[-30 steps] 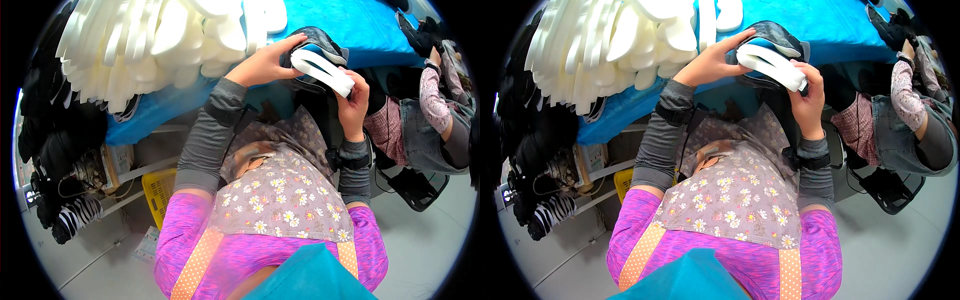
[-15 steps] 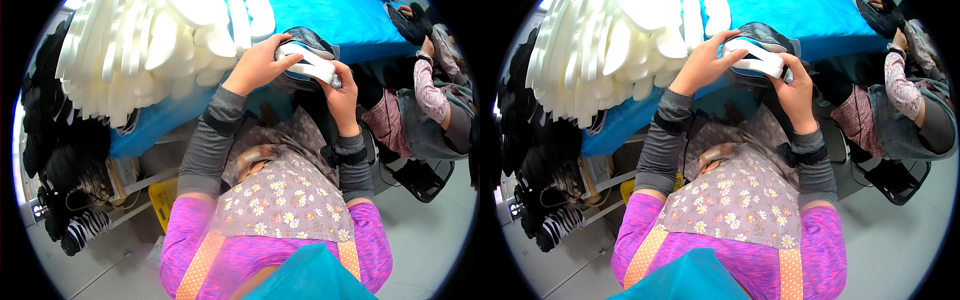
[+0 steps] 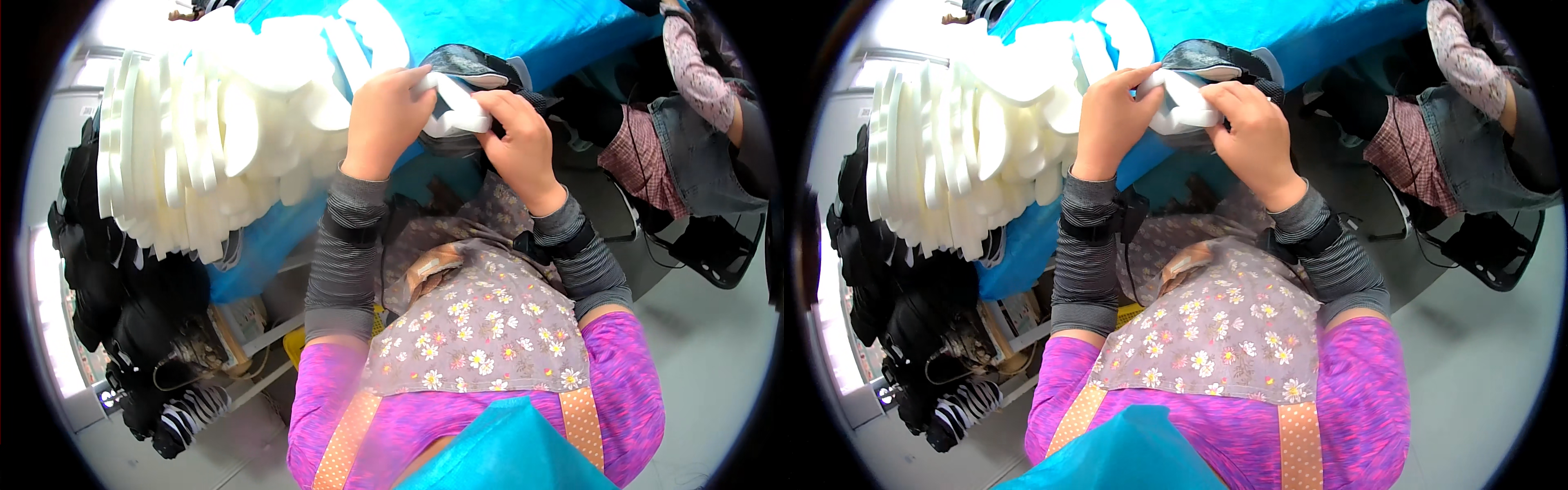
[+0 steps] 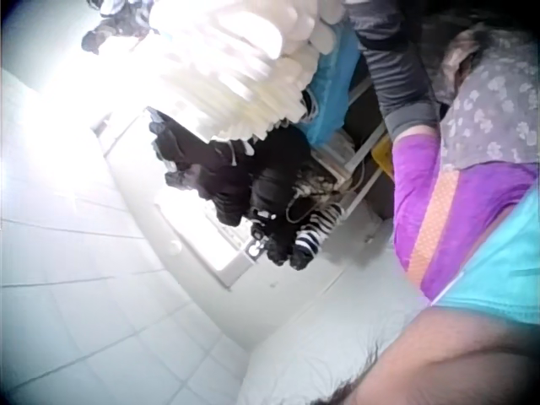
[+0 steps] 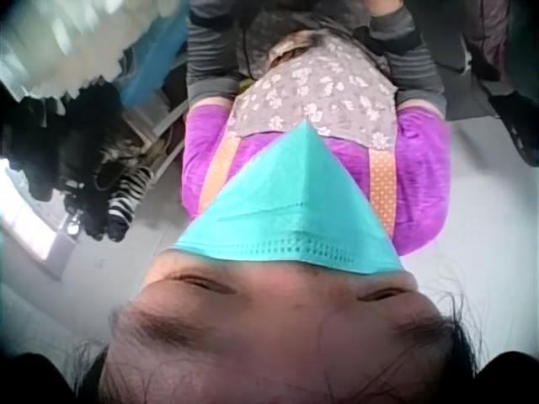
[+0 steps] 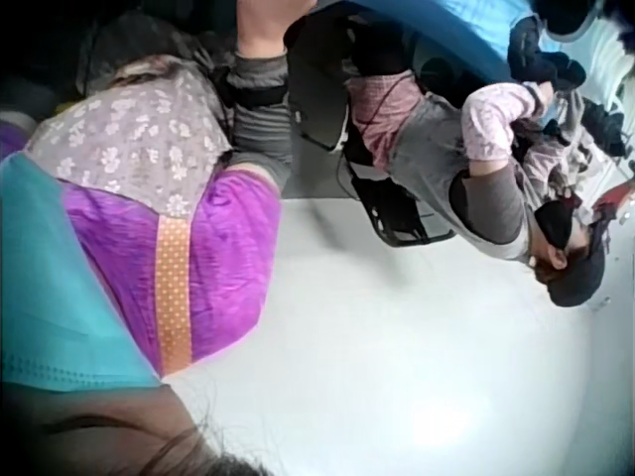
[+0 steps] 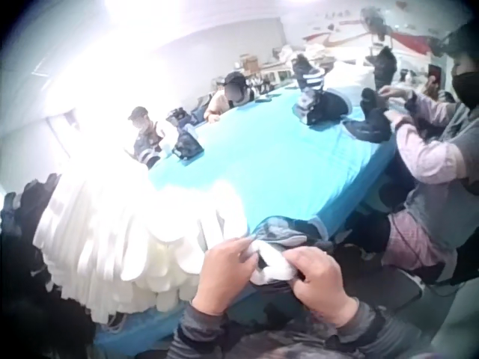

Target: The person inserts a white foam padding into the interior of a black boot and tucks the edges of the lining around it by hand.

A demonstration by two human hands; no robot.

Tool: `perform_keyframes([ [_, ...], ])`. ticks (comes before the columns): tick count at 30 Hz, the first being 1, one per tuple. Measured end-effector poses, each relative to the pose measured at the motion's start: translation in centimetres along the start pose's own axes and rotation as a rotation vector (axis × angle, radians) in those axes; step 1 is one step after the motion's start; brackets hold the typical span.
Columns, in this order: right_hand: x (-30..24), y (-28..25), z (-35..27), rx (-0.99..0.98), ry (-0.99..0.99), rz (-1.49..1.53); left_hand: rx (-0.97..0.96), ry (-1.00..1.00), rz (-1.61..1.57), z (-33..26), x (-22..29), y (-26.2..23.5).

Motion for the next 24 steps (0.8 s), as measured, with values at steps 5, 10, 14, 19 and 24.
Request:
perform_keyframes([
  [5,-0.1,-0.3,0.0,0.019,0.029,-0.026,0.004,-0.067,-0.048,0.3,-0.6,0.0],
  [10,0.5,0.1,0.0,0.027,0.05,-0.089,0.235,0.084,0.139,0.4,2.3,-1.8],
  [14,0.8,0.2,-0.1,0.031,0.079,-0.103,0.138,0.242,0.135,1.3,3.5,-1.3],
  [19,1.4,0.6,-0.4,-0.001,0.142,-0.116,-0.095,0.232,0.043,1.8,2.2,1.0],
  [24,3.5,1.2,-1.4,-0.13,0.376,-0.094,-0.075,0.228,0.074,2.3,2.1,1.6],
])
Point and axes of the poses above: each hand's wrist, its own z-axis towards the middle knuckle, its own y-axis out of the palm, x = y × z, the point moved 10 cm from there along z, towards the middle knuckle, and after that the axes turned 7 degrees about -y, right-handed, at the moved point
